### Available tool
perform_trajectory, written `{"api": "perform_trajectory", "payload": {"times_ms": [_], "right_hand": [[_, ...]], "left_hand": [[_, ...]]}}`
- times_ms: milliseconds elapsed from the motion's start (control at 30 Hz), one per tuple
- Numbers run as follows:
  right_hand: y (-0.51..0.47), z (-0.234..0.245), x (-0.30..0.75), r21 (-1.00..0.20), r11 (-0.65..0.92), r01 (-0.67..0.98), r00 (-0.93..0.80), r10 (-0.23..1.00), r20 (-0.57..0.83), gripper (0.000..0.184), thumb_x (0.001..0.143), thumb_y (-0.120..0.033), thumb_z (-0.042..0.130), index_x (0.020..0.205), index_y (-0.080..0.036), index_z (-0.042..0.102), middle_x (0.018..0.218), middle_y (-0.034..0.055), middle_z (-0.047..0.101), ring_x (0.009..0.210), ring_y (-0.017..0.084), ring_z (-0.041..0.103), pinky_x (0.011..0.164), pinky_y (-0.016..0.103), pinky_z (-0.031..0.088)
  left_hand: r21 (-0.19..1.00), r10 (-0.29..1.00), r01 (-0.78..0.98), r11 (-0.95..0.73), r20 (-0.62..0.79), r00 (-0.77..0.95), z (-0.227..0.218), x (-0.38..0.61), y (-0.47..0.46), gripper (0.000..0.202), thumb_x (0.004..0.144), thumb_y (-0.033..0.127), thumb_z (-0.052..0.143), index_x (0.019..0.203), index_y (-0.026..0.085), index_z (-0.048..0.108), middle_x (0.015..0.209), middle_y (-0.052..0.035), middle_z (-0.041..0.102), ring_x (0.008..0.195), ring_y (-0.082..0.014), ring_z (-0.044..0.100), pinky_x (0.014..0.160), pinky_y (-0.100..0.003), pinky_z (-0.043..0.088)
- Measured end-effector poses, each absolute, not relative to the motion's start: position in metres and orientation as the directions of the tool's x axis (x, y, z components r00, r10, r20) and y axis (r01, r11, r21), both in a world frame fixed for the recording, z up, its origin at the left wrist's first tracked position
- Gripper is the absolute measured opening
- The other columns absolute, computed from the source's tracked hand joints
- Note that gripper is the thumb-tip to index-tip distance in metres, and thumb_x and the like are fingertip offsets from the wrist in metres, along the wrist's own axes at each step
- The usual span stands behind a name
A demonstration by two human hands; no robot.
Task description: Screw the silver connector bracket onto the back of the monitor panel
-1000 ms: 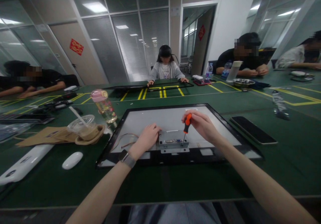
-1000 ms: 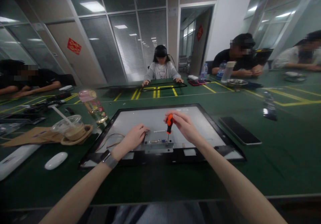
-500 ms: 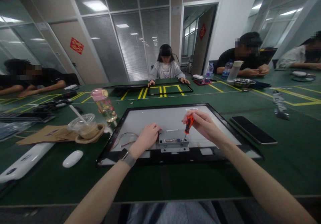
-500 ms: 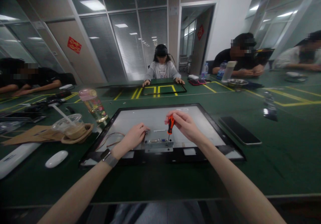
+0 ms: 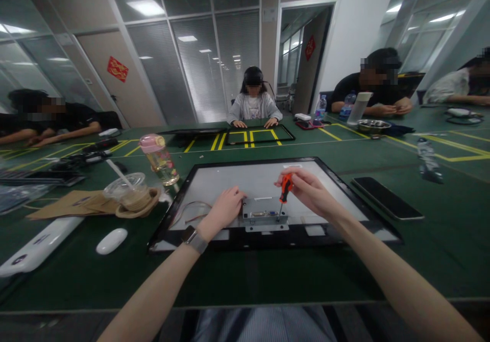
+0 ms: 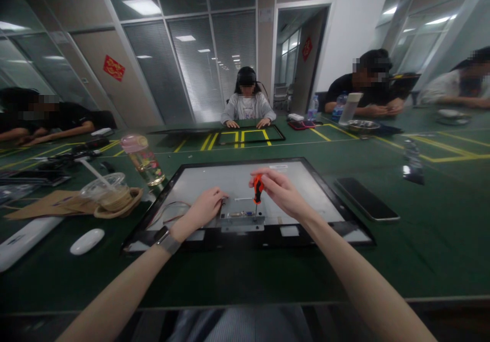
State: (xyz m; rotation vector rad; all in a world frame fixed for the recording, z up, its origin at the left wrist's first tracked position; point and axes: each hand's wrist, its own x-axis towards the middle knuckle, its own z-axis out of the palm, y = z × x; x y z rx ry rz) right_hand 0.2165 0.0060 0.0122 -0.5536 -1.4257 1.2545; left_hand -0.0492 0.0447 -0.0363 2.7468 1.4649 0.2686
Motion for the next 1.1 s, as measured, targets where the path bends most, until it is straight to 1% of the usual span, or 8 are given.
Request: {"api": "perform_trajectory", "payload": {"times_ms": [200,400,567,633,767,867,1000,1100], "right_hand": [[0.0095,0.0095,0.2166,-0.868,0.398,-0.297,-0.237,0.85,0.47,0.018,0.081,-0.045,0.082,0.085,-0.028,0.077,0.096,0.0013,0.068,0.094,0.019,0.065,0.096,0.039,0.052],[0.0093,0.0088,0.2173,-0.894,0.318,-0.316,-0.26,0.877,0.403,0.022,0.088,-0.047,0.075,0.102,-0.03,0.076,0.096,0.0033,0.074,0.097,0.021,0.068,0.094,0.042,0.053],[0.0078,0.0116,0.2151,-0.872,0.371,-0.321,-0.273,0.845,0.46,0.017,0.084,-0.046,0.079,0.086,-0.029,0.076,0.099,0.0016,0.069,0.096,0.019,0.065,0.104,0.044,0.049],[0.0078,0.0119,0.2163,-0.88,0.369,-0.299,-0.275,0.85,0.449,0.016,0.082,-0.045,0.081,0.085,-0.03,0.077,0.097,0.0009,0.069,0.094,0.018,0.065,0.102,0.042,0.05],[0.0073,0.0111,0.2171,-0.903,0.311,-0.296,-0.292,0.871,0.395,0.022,0.088,-0.047,0.075,0.102,-0.031,0.076,0.095,0.0025,0.072,0.094,0.02,0.067,0.089,0.039,0.054],[0.0071,0.0106,0.2152,-0.888,0.323,-0.327,-0.28,0.864,0.417,0.02,0.091,-0.047,0.071,0.101,-0.03,0.075,0.096,0.0025,0.072,0.096,0.02,0.067,0.093,0.039,0.053],[0.0087,0.0092,0.2162,-0.881,0.379,-0.282,-0.232,0.865,0.446,0.022,0.083,-0.051,0.078,0.089,-0.03,0.076,0.099,0.0022,0.07,0.099,0.021,0.065,0.102,0.043,0.05],[0.0097,0.0088,0.2192,-0.89,0.38,-0.254,-0.221,0.872,0.436,0.021,0.083,-0.05,0.079,0.092,-0.031,0.077,0.095,0.0012,0.071,0.093,0.02,0.066,0.097,0.042,0.052]], "left_hand": [[0.097,0.82,0.816,-0.569,0.146,0.554,-0.0384,-0.0504,0.0461,0.035,0.099,0.01,0.04,0.122,0.018,0.065,0.115,-0.0095,0.064,0.109,-0.022,0.063,0.099,-0.036,0.049],[0.099,0.826,0.823,-0.56,0.143,0.545,-0.0372,-0.0497,0.0452,0.036,0.099,0.01,0.04,0.122,0.017,0.066,0.116,-0.0103,0.064,0.11,-0.0228,0.062,0.099,-0.037,0.049],[0.11,0.825,0.82,-0.562,0.139,0.547,-0.0346,-0.0492,0.0436,0.036,0.099,0.01,0.039,0.123,0.017,0.065,0.116,-0.01,0.064,0.11,-0.0225,0.062,0.099,-0.036,0.048],[0.107,0.825,0.82,-0.562,0.137,0.548,-0.0342,-0.0491,0.0436,0.036,0.099,0.01,0.04,0.123,0.017,0.065,0.115,-0.0098,0.064,0.11,-0.0225,0.062,0.099,-0.036,0.048],[0.089,0.831,0.828,-0.554,0.124,0.543,-0.0344,-0.0487,0.0441,0.034,0.099,0.011,0.04,0.121,0.017,0.066,0.115,-0.0099,0.064,0.107,-0.0224,0.063,0.097,-0.036,0.049],[0.089,0.83,0.827,-0.554,0.126,0.543,-0.0346,-0.0482,0.0441,0.034,0.099,0.011,0.04,0.122,0.017,0.066,0.115,-0.0102,0.064,0.108,-0.0226,0.063,0.098,-0.036,0.049],[0.093,0.831,0.828,-0.553,0.138,0.54,-0.0338,-0.0476,0.043,0.035,0.099,0.011,0.04,0.122,0.017,0.066,0.115,-0.0101,0.064,0.108,-0.0227,0.063,0.099,-0.036,0.049],[0.101,0.831,0.827,-0.553,0.138,0.539,-0.0329,-0.0474,0.0421,0.034,0.099,0.011,0.04,0.121,0.018,0.066,0.116,-0.0097,0.064,0.108,-0.0225,0.063,0.099,-0.036,0.049]]}}
